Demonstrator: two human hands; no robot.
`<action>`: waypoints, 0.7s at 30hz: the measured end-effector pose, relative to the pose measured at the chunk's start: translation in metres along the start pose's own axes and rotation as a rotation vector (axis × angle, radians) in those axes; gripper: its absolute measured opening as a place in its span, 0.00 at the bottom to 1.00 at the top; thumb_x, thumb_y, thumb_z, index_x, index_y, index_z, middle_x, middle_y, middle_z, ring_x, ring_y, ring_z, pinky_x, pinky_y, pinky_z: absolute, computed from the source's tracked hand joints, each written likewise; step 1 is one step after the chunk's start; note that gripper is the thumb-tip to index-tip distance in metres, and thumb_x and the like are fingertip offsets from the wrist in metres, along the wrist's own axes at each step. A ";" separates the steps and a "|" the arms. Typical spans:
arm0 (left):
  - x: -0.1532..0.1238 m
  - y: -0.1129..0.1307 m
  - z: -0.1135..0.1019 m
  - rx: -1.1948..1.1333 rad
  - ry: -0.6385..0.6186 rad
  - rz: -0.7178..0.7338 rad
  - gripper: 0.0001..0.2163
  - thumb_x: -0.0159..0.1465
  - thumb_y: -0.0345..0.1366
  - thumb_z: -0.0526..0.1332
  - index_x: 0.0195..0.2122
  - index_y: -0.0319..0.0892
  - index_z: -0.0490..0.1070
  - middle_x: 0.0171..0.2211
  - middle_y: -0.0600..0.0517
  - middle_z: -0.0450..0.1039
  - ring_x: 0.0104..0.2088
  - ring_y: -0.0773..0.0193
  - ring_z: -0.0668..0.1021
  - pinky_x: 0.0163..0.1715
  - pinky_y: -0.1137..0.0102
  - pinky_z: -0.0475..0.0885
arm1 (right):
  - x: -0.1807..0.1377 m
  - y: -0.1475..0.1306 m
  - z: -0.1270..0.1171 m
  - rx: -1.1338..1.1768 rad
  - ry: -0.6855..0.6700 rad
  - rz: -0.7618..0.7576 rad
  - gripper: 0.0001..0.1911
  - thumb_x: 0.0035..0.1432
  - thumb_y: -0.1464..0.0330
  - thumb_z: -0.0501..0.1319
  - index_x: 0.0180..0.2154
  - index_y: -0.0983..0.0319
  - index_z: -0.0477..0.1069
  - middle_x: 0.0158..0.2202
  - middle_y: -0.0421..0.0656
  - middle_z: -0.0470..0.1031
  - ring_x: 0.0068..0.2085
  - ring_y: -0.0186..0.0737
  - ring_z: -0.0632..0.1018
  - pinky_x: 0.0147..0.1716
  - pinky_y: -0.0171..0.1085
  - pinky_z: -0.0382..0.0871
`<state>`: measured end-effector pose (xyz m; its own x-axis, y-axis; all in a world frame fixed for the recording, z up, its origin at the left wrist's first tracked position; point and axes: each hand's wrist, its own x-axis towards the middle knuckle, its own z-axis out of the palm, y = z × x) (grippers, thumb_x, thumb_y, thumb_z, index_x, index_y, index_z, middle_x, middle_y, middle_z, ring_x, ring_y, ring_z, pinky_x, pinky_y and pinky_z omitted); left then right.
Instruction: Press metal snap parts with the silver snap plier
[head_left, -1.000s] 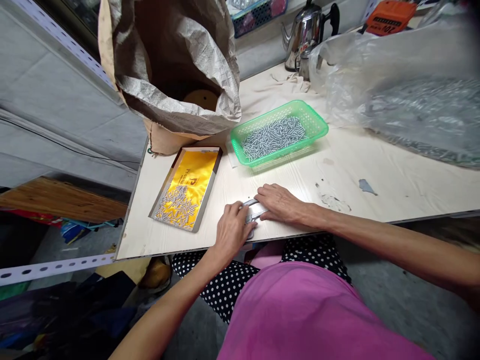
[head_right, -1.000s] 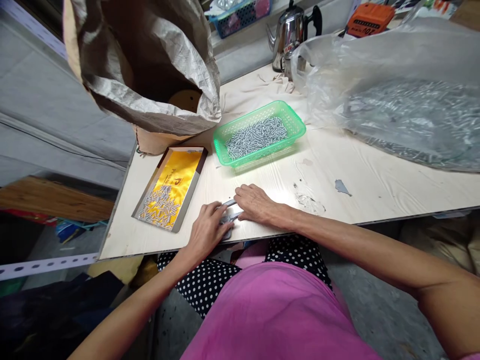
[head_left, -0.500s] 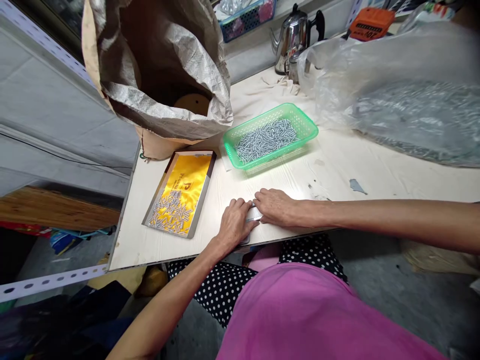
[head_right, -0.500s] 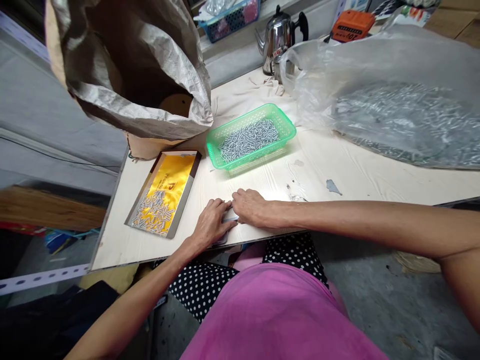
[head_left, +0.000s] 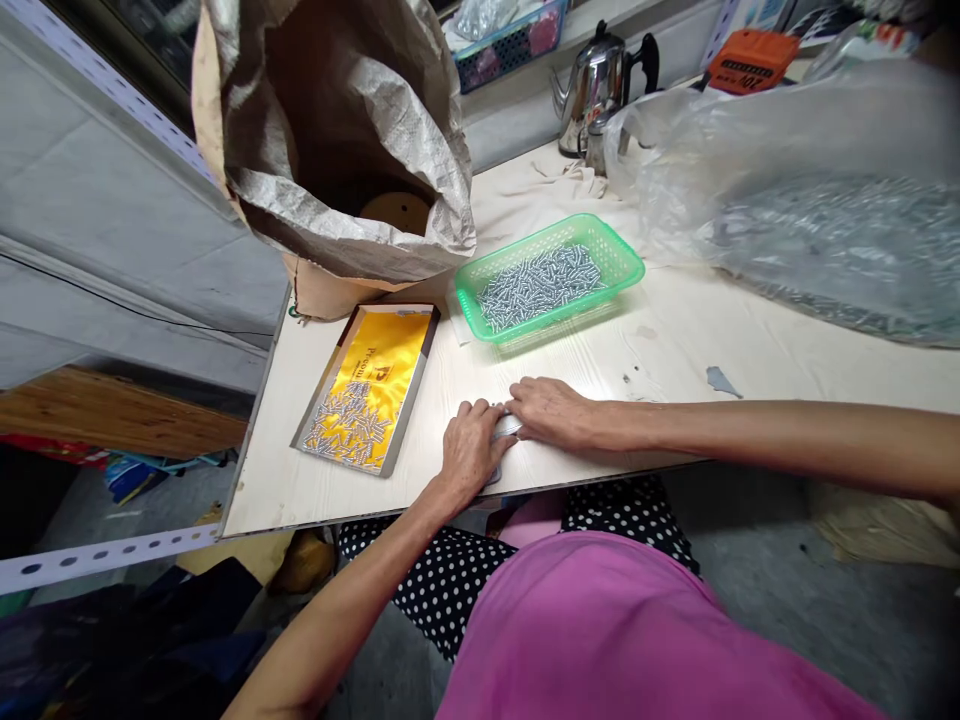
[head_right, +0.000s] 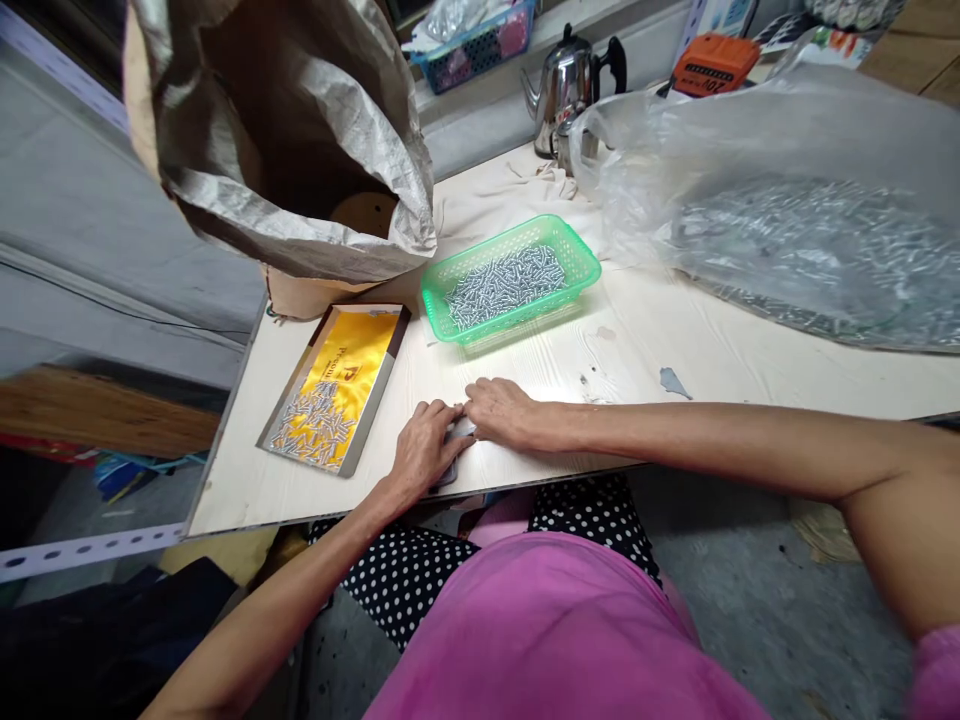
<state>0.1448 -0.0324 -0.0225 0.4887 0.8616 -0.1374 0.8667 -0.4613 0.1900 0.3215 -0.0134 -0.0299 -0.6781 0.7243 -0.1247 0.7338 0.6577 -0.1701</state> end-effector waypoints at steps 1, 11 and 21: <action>-0.001 0.000 0.003 -0.013 0.041 0.003 0.17 0.64 0.41 0.61 0.53 0.43 0.68 0.49 0.47 0.72 0.50 0.54 0.71 0.48 0.59 0.71 | 0.001 0.004 -0.002 0.007 0.021 0.015 0.16 0.60 0.62 0.62 0.45 0.67 0.72 0.42 0.52 0.73 0.45 0.49 0.72 0.38 0.41 0.64; -0.026 0.025 0.047 -0.087 0.207 0.095 0.17 0.68 0.39 0.57 0.57 0.42 0.65 0.61 0.43 0.66 0.65 0.51 0.61 0.62 0.46 0.57 | 0.008 0.052 0.009 0.062 0.184 0.080 0.11 0.66 0.68 0.54 0.41 0.66 0.74 0.41 0.50 0.73 0.43 0.45 0.70 0.40 0.40 0.58; -0.023 0.021 0.054 -0.166 0.205 0.107 0.15 0.68 0.31 0.53 0.54 0.42 0.69 0.55 0.44 0.72 0.60 0.50 0.68 0.61 0.46 0.60 | 0.051 -0.017 -0.017 -0.066 0.193 -0.105 0.09 0.65 0.70 0.56 0.42 0.61 0.75 0.43 0.48 0.72 0.44 0.47 0.67 0.35 0.41 0.55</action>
<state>0.1570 -0.0736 -0.0674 0.5316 0.8424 0.0884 0.7746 -0.5257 0.3517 0.2753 0.0161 -0.0172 -0.7355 0.6727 0.0803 0.6647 0.7395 -0.1067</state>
